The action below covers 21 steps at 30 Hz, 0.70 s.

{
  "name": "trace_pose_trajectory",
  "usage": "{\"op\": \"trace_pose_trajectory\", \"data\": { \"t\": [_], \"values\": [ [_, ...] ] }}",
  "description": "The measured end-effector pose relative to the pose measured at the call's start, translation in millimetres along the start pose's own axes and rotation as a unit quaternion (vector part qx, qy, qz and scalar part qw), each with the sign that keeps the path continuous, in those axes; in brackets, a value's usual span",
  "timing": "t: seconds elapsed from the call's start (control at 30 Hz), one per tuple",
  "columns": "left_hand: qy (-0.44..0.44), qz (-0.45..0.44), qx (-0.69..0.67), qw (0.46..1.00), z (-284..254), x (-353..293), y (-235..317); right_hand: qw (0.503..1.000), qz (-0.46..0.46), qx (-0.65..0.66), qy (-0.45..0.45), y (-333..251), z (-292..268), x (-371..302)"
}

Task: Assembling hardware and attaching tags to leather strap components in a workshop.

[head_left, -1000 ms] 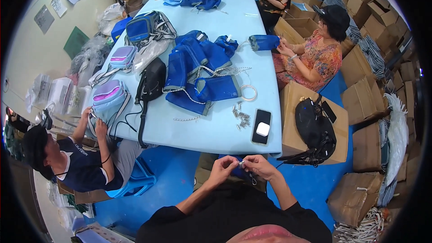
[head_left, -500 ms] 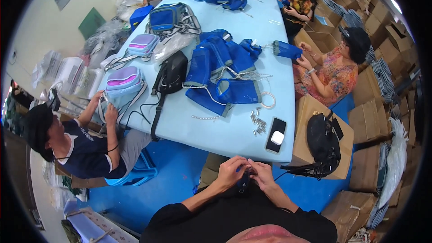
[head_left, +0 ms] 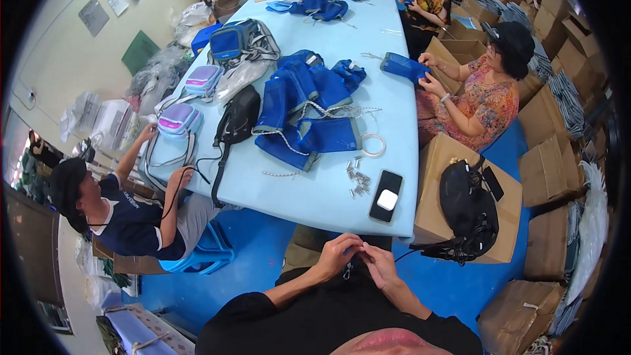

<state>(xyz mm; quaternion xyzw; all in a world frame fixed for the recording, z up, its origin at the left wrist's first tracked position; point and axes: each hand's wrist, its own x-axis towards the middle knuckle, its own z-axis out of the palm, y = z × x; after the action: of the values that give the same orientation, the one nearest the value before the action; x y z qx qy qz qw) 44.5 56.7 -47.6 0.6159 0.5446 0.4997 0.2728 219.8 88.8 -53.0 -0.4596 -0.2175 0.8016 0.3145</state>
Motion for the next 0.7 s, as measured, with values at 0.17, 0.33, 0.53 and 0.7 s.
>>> {"op": "trace_pose_trajectory", "data": {
  "t": [0.17, 0.33, 0.53, 0.7],
  "values": [
    [-0.026, 0.003, -0.028, 0.999, 21, -3, 10, 0.995, -0.001, 0.100, 0.014, 1, -19, -10],
    [-0.071, -0.071, -0.092, 0.991, 35, 5, 11, 0.994, -0.024, 0.099, 0.031, 13, -40, -3],
    [-0.131, -0.161, -0.160, 0.965, 41, 13, 7, 0.991, -0.135, -0.022, 0.010, 5, -51, -6],
    [-0.146, -0.193, -0.220, 0.945, 44, 22, 10, 0.986, -0.138, -0.093, 0.014, -13, -56, -8]
  ]
}}
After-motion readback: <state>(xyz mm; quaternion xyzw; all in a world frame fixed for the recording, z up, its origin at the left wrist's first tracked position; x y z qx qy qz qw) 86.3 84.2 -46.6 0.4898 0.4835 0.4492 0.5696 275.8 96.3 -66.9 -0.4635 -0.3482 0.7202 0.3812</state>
